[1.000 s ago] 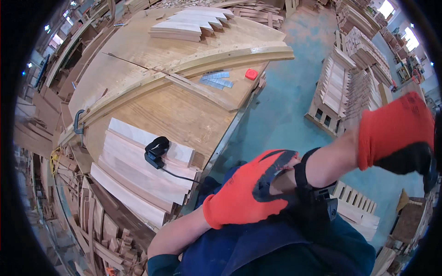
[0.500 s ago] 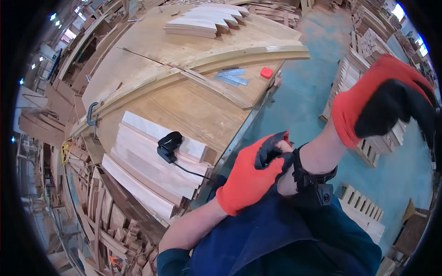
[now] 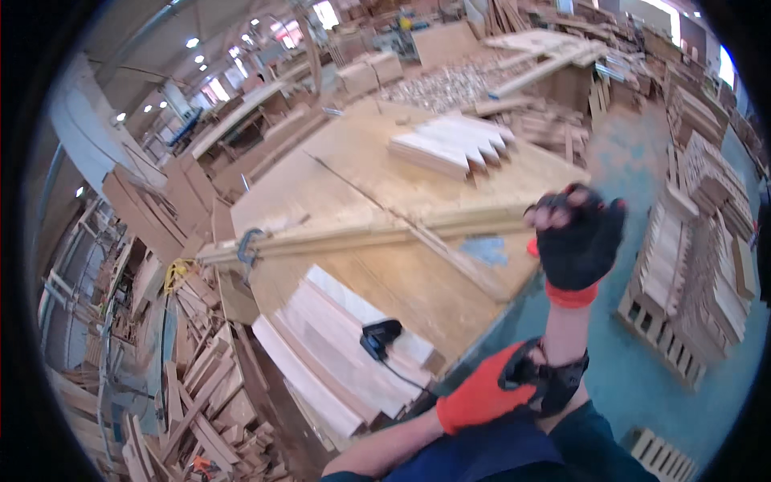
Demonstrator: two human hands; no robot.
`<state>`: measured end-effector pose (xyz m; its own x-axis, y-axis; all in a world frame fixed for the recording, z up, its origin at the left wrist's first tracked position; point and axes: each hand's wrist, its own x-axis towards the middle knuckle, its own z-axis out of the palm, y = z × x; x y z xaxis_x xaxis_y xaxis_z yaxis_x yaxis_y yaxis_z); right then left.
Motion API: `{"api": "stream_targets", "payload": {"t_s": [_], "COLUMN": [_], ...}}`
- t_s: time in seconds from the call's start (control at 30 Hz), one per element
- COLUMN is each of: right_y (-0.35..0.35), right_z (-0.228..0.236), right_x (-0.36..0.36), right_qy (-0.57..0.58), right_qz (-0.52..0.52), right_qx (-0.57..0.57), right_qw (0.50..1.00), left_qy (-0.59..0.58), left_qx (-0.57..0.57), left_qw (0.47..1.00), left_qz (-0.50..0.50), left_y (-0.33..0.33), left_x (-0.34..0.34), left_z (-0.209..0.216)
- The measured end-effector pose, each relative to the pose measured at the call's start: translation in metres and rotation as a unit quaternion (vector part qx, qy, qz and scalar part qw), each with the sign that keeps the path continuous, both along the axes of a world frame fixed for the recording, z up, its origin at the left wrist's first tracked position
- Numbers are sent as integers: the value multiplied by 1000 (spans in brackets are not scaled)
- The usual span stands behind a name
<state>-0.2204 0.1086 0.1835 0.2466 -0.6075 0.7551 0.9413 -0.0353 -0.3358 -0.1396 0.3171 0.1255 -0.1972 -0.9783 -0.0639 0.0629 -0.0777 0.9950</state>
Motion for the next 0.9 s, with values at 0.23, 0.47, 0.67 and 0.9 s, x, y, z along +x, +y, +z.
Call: {"api": "stream_targets", "payload": {"t_s": [0.23, 0.47, 0.67, 0.9], "right_y": [10, -24, -47, -43], "right_z": [-14, -70, -72, -125], "right_x": [44, 74, 86, 92], "right_qy": [398, 425, 44, 44], "right_qz": [-340, -435, 105, 97], "right_qx": [-145, -200, 381, 538], "right_qw": [840, 768, 918, 836], "left_qy": [-18, -7, 8, -71], "left_qx": [4, 34, 50, -42], "left_qw": [999, 999, 996, 996], "left_qz": [42, -7, 78, 36], "left_y": [-1, -5, 5, 4], "left_x": [0, 23, 36, 37], "left_z": [-1, 4, -14, -16]}}
